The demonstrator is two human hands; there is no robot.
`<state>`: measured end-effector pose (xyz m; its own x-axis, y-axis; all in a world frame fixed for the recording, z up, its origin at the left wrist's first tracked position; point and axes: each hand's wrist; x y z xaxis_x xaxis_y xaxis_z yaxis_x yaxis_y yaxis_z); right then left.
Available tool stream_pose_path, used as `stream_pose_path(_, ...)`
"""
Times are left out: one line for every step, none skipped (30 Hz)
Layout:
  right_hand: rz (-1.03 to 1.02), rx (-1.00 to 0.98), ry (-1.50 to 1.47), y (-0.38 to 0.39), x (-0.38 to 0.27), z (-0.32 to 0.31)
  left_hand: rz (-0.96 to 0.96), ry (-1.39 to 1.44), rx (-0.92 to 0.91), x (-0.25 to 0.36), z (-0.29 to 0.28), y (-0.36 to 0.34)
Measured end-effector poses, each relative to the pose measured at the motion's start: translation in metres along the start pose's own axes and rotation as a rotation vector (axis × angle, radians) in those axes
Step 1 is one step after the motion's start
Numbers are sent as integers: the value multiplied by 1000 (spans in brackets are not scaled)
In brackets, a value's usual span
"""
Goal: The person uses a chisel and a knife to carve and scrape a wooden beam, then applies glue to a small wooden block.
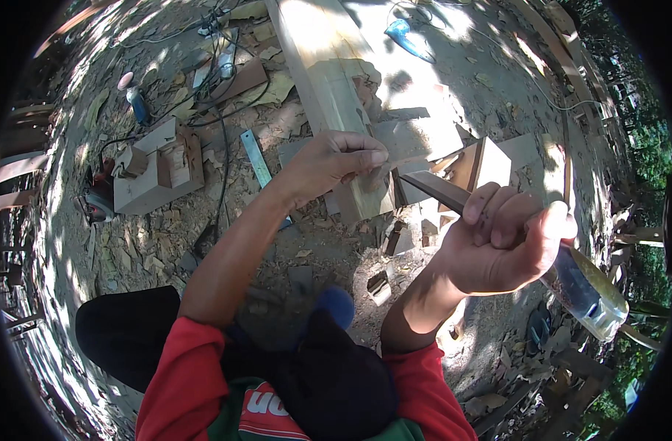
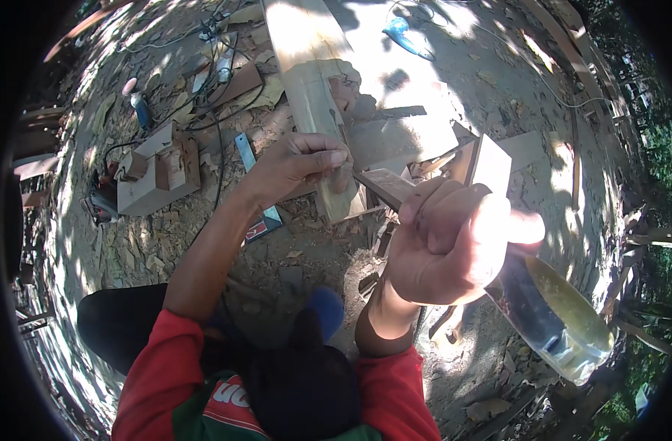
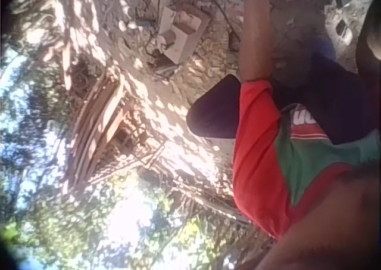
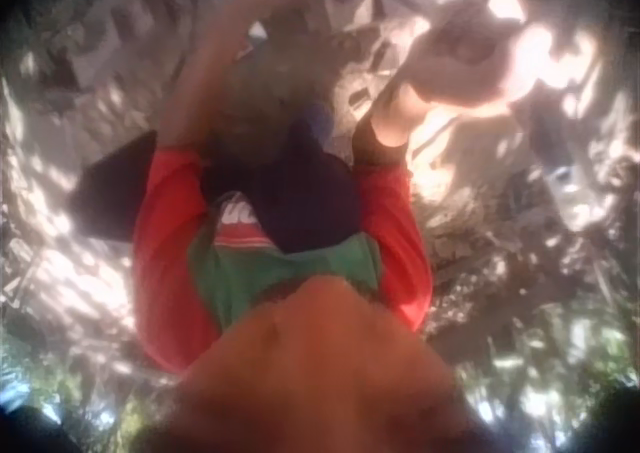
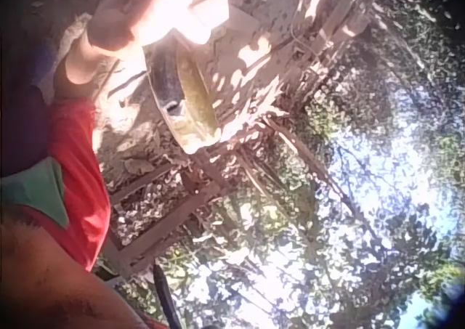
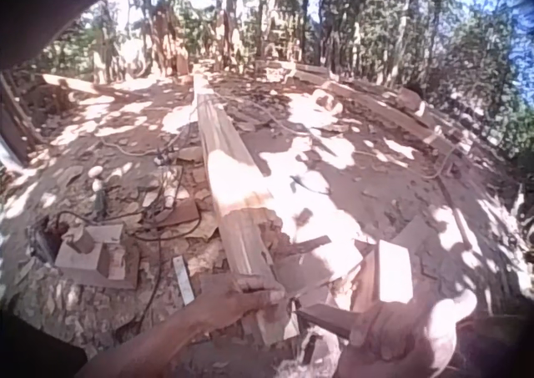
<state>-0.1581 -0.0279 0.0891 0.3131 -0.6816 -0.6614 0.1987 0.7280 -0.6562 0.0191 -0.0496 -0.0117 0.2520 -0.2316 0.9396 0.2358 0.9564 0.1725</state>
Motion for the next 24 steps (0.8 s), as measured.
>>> stream_pose_path(-5, -9, 17, 3, 5, 0, 3, -5, 1, 0, 0, 1)
stream_pose_path(88, 64, 69, 8, 17, 9, 6, -9, 3, -1, 0, 1)
stream_pose_path(178, 136, 117, 11, 28, 20, -9, 6, 16, 0, -2, 3)
stream_pose_path(156, 105, 102, 10, 29, 19, -24, 20, 30, 0, -6, 5)
stream_pose_path(135, 78, 92, 9, 29, 17, -39, 35, 45, 1, -8, 7)
stream_pose_path(86, 42, 95, 4, 21, 15, -16, 8, 46, 4, -8, 6)
stream_pose_path(45, 40, 56, 3, 16, 7, -6, -14, 46, 3, -4, 6)
stream_pose_path(3, 37, 16, 1, 12, 1, 3, -36, 46, 3, -1, 6)
stream_pose_path(-9, 64, 41, -3, -1, 2, -12, -14, 41, 5, 0, 6)
stream_pose_path(-21, 47, -5, -1, -3, 0, -26, 8, 37, 8, 2, 6)
stream_pose_path(-34, 31, -50, 0, -2, -2, -41, 30, 32, 10, 3, 5)
stream_pose_path(4, 44, 7, 5, 4, 4, -28, 38, 53, 8, 3, 5)
stream_pose_path(47, 75, 60, 13, 20, 13, -19, 44, 80, 6, 0, 6)
stream_pose_path(93, 123, 87, 18, 30, 21, -10, 49, 107, 3, -3, 7)
stream_pose_path(105, 124, 87, 15, 32, 24, -15, 41, 84, 4, -4, 7)
stream_pose_path(87, 93, 68, 11, 24, 19, -20, 32, 61, 5, -5, 7)
stream_pose_path(31, 56, 58, 8, 20, 13, -25, 23, 39, 6, -6, 8)
stream_pose_path(33, 120, 38, 5, 11, 7, -16, 26, 33, 6, -5, 7)
stream_pose_path(-6, 79, -74, 0, 3, -1, -7, 29, 27, 5, -4, 6)
stream_pose_path(-6, 93, -72, -1, 1, -1, 2, 32, 21, 5, -3, 5)
stream_pose_path(-5, 106, -67, 0, 0, 0, 1, 29, 21, 4, -3, 5)
stream_pose_path(-4, 118, -61, 1, 0, 1, -1, 25, 20, 3, -2, 5)
stream_pose_path(44, 6, 32, 5, 12, 5, -2, 22, 18, 2, -2, 5)
stream_pose_path(73, 97, 78, 10, 23, 16, -6, 28, -3, 2, -1, 3)
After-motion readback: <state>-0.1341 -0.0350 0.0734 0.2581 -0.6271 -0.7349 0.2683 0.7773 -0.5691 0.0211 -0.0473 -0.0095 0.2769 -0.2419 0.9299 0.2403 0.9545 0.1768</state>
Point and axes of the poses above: each hand's wrist, its own y-axis away from the middle knuckle, its own z-axis out of the palm, x = y × z, and after that the axes turned 3 degrees about y, right-handed
